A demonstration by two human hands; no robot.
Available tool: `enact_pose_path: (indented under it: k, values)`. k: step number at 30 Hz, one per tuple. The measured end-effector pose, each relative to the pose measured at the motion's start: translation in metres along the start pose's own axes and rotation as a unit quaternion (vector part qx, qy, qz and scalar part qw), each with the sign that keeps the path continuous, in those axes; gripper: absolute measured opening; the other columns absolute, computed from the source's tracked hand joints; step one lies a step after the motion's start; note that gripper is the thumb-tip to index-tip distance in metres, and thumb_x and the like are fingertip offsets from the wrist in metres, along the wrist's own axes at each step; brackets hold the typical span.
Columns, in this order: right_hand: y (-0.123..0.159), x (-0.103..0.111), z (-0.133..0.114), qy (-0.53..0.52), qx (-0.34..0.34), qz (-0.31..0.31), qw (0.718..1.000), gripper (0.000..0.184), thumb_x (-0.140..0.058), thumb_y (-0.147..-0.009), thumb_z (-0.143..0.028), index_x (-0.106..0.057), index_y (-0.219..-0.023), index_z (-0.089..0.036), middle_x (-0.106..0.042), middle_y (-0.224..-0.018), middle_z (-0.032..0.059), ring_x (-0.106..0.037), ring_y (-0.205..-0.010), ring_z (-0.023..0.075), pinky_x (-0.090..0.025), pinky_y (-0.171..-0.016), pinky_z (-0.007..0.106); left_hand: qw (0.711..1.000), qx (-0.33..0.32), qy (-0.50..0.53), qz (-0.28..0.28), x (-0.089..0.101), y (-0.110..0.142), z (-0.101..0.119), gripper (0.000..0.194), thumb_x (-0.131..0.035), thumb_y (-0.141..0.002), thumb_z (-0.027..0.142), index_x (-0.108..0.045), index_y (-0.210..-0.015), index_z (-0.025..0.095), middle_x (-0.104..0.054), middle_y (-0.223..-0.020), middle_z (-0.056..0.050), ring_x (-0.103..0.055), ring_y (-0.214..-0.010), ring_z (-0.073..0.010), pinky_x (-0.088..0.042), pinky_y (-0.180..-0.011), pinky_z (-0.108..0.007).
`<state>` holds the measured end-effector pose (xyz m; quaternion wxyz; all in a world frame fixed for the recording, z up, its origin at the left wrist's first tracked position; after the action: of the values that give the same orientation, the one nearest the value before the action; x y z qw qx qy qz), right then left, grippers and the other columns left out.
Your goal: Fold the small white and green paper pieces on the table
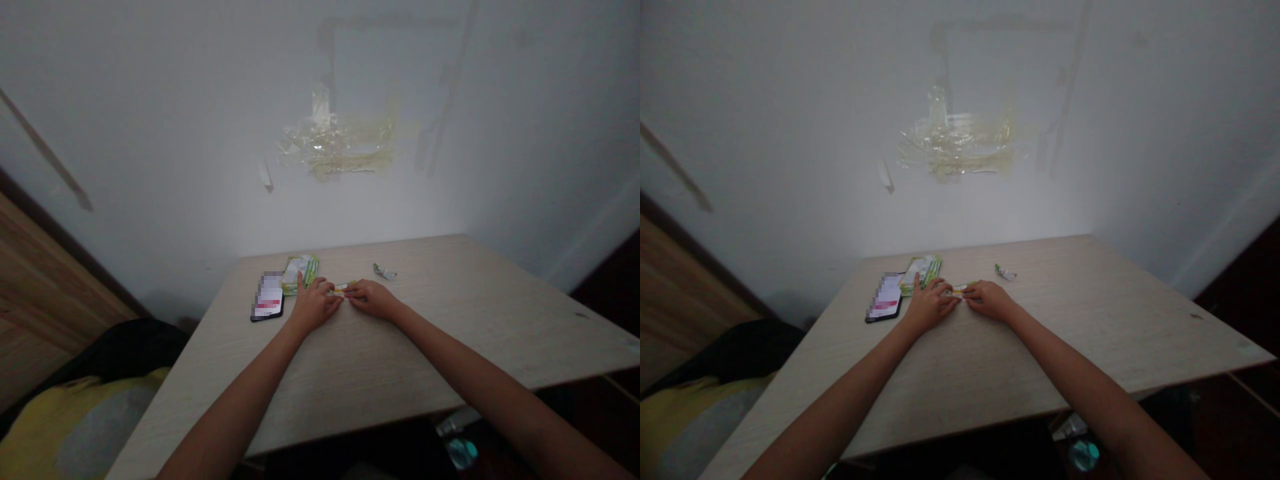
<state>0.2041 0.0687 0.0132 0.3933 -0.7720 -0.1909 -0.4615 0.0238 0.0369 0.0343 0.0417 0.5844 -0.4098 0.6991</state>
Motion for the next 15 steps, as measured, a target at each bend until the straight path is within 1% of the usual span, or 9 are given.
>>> enact_pose_path:
  k: [5,9,15]
  values:
    - [0.001,0.001,0.0,-0.01,-0.003,-0.001,1.0,0.029,-0.057,-0.089,-0.023,-0.073,-0.113,-0.023,-0.07,-0.118,0.0071,-0.064,-0.108,0.0231,-0.049,-0.097,0.039,1.0,0.008,-0.002,0.003,0.0,0.001,-0.004,0.024,-0.052,-0.093,0.042,-0.076,-0.093,0.037,-0.07,-0.11,0.001,-0.051,-0.119,-0.0259,0.004,-0.113,-0.071]
    - [0.001,0.001,0.0,-0.01,-0.01,-0.008,1.0,0.03,-0.056,-0.09,-0.023,-0.072,-0.115,-0.023,-0.07,-0.119,0.0074,-0.064,-0.109,0.0229,-0.049,-0.097,0.039,1.0,0.026,-0.011,0.012,0.002,0.002,-0.012,0.025,-0.052,-0.093,0.042,-0.077,-0.089,0.036,-0.07,-0.11,0.0,-0.051,-0.12,-0.0275,0.007,-0.111,-0.073]
    - [0.0,0.001,-0.001,-0.011,-0.013,-0.005,1.0,0.028,-0.056,-0.09,-0.024,-0.073,-0.113,-0.024,-0.07,-0.12,0.0073,-0.064,-0.11,0.0227,-0.049,-0.098,0.038,0.999,0.038,-0.03,0.009,0.005,0.002,-0.019,0.027,-0.052,-0.093,0.042,-0.077,-0.087,0.036,-0.071,-0.108,-0.001,-0.054,-0.117,-0.0279,0.008,-0.11,-0.074]
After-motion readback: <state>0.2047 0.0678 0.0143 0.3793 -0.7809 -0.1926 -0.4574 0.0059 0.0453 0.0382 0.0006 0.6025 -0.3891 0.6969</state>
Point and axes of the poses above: each hand's wrist, its own y-axis away from the middle knuckle, its own x-axis out of the back of the hand, z = x × y, the point moved 4 cm from there along -y, towards the middle knuckle
